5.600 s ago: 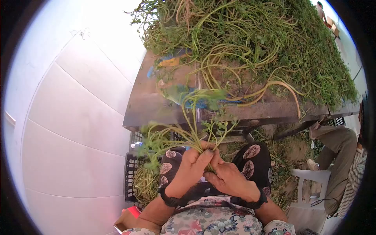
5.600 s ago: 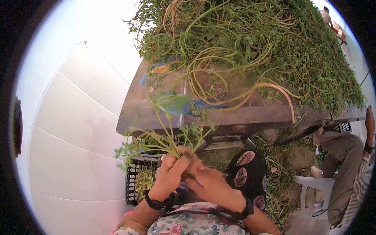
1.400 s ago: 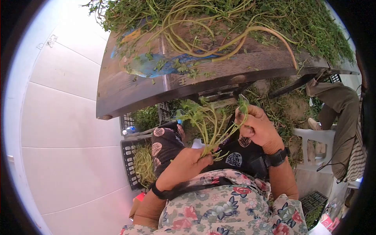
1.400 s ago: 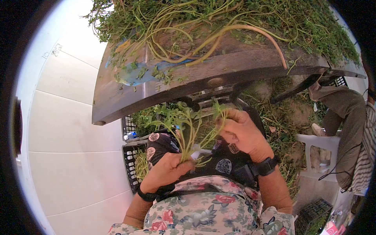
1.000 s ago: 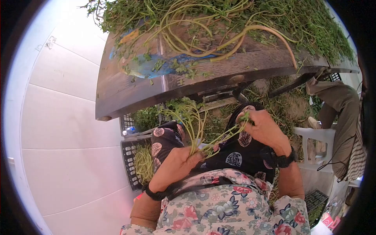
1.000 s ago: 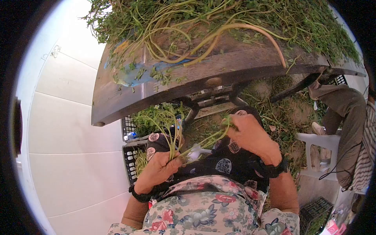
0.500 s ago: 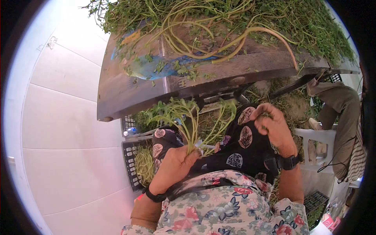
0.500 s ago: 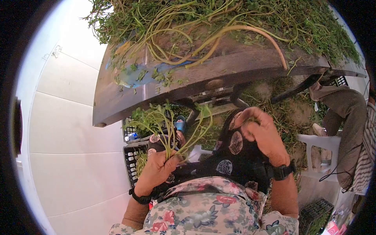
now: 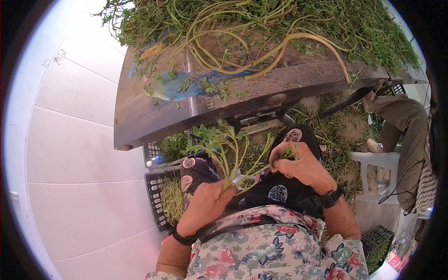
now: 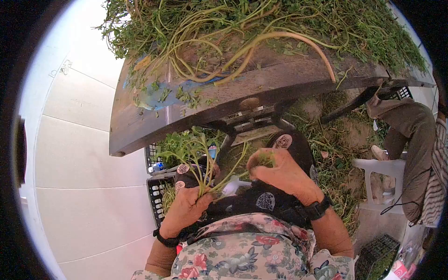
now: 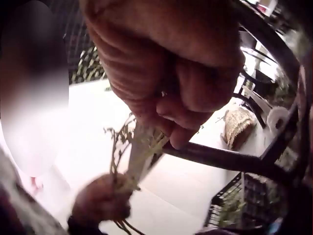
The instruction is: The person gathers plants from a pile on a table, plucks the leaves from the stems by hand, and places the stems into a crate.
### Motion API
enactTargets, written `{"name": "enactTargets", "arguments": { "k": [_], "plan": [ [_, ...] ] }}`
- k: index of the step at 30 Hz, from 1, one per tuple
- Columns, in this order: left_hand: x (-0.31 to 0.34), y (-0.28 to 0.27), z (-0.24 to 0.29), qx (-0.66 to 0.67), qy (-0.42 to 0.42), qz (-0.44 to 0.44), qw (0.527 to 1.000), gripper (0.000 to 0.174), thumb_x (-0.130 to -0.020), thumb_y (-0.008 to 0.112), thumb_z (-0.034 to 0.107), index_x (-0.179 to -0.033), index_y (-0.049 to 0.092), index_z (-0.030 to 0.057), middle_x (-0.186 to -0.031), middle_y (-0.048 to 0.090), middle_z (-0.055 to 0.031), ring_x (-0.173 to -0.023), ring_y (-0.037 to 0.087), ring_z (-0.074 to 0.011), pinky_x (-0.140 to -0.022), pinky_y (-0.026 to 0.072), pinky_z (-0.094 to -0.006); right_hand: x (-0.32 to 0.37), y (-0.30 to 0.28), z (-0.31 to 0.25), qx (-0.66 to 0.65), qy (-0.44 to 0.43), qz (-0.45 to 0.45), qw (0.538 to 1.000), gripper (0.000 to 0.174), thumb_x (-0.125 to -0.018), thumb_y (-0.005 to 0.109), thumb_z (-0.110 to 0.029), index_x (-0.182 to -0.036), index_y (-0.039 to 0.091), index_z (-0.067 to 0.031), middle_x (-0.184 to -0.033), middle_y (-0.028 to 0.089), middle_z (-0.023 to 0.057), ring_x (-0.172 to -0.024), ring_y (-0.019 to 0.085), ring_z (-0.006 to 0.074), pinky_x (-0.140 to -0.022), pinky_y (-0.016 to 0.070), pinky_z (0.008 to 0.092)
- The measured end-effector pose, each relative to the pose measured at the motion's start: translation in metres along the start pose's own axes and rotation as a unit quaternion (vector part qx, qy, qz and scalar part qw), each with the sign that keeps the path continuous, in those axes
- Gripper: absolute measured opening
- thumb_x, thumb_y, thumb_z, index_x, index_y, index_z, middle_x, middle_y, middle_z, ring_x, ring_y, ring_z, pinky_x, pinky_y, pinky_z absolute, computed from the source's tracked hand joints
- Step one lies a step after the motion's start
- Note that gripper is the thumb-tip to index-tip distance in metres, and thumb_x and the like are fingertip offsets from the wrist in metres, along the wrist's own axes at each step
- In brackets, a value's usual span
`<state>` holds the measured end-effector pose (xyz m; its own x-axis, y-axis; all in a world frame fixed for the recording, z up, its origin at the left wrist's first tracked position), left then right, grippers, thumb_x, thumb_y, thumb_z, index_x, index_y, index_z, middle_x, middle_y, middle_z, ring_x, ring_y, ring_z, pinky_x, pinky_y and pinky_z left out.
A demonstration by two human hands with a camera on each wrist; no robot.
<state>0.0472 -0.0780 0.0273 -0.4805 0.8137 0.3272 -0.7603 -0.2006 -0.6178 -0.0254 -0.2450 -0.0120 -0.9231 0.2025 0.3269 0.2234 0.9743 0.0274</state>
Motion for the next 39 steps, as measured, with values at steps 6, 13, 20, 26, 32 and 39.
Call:
{"name": "enactTargets", "arguments": {
  "k": [6, 13, 20, 26, 32, 39],
  "plan": [
    [0.001, 0.007, 0.003, -0.013, 0.052, 0.0, 0.999, 0.021, -0.086, 0.048, 0.017, -0.079, 0.054, -0.0012, -0.052, 0.046, -0.0086, -0.046, 0.044, -0.0177, -0.046, 0.0379, -0.031, 0.003, 0.01, -0.015, 0.318, -0.21, 0.051, 0.923, 0.02, -0.069, 0.056, -0.006, -0.089, 0.058, -0.001, -0.08, 0.06, 0.0191, -0.073, 0.059, 0.0329, -0.064, 0.0476, 0.0363],
    [0.01, -0.005, -0.009, 0.055, 0.009, 0.032, 0.998, 0.017, -0.084, 0.05, 0.014, -0.083, 0.055, -0.0019, -0.057, 0.047, -0.014, -0.048, 0.044, -0.0242, -0.048, 0.0374, -0.0333, 0.013, -0.082, 0.001, -0.116, -0.07, 0.258, 0.957, 0.003, -0.078, 0.054, -0.005, -0.08, 0.054, -0.0026, -0.07, 0.056, 0.0035, -0.058, 0.047, 0.0076, -0.043, 0.033, 0.0193],
    [0.0, 0.007, -0.016, -0.063, 0.025, 0.03, 0.997, 0.014, -0.083, 0.051, 0.015, -0.085, 0.054, 0.0015, -0.062, 0.053, -0.0187, -0.056, 0.052, -0.0369, -0.05, 0.0403, -0.041, 0.012, -0.032, -0.01, -0.165, -0.075, 0.075, 0.981, 0.025, -0.09, 0.046, -0.025, -0.077, 0.048, -0.0043, -0.061, 0.049, 0.0018, -0.046, 0.037, 0.0053, -0.039, 0.024, 0.0176],
    [-0.002, 0.016, -0.008, -0.123, 0.05, 0.035, 0.991, 0.018, -0.084, 0.052, 0.022, -0.081, 0.053, 0.0042, -0.059, 0.055, -0.0168, -0.057, 0.056, -0.0364, -0.051, 0.042, -0.0453, 0.003, 0.038, -0.016, -0.131, -0.009, -0.022, 0.991, 0.019, -0.085, 0.055, -0.021, -0.092, 0.055, -0.0026, -0.061, 0.049, -0.0024, -0.049, 0.041, 0.0035, -0.041, 0.0274, 0.0177],
    [0.001, 0.02, -0.006, -0.154, 0.046, 0.02, 0.987, 0.017, -0.083, 0.052, 0.021, -0.081, 0.053, 0.0043, -0.058, 0.055, -0.0163, -0.057, 0.056, -0.0352, -0.05, 0.0424, -0.0445, -0.002, 0.049, -0.004, -0.185, 0.016, -0.054, 0.981, 0.014, -0.082, 0.056, -0.012, -0.093, 0.056, -0.0027, -0.066, 0.053, -0.0006, -0.053, 0.044, 0.004, -0.043, 0.0293, 0.0174],
    [0.003, 0.019, -0.013, -0.134, 0.06, 0.017, 0.989, 0.016, -0.083, 0.053, 0.02, -0.081, 0.053, 0.0041, -0.058, 0.055, -0.0164, -0.057, 0.056, -0.036, -0.05, 0.0419, -0.0447, -0.001, 0.021, 0.001, -0.197, 0.045, -0.02, 0.979, 0.012, -0.078, 0.055, -0.011, -0.088, 0.054, -0.0054, -0.065, 0.055, 0.0003, -0.053, 0.045, 0.0026, -0.044, 0.0309, 0.0154]
  ]
}}
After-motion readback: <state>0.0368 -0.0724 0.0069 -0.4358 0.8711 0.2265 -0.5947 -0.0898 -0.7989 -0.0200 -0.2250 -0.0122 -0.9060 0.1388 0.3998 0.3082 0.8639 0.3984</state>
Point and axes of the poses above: each hand's wrist, its own x-axis away from the middle knuckle, its own y-axis out of the palm, z = x × y, the point moved 8 cm from there along -x, towards the middle knuckle
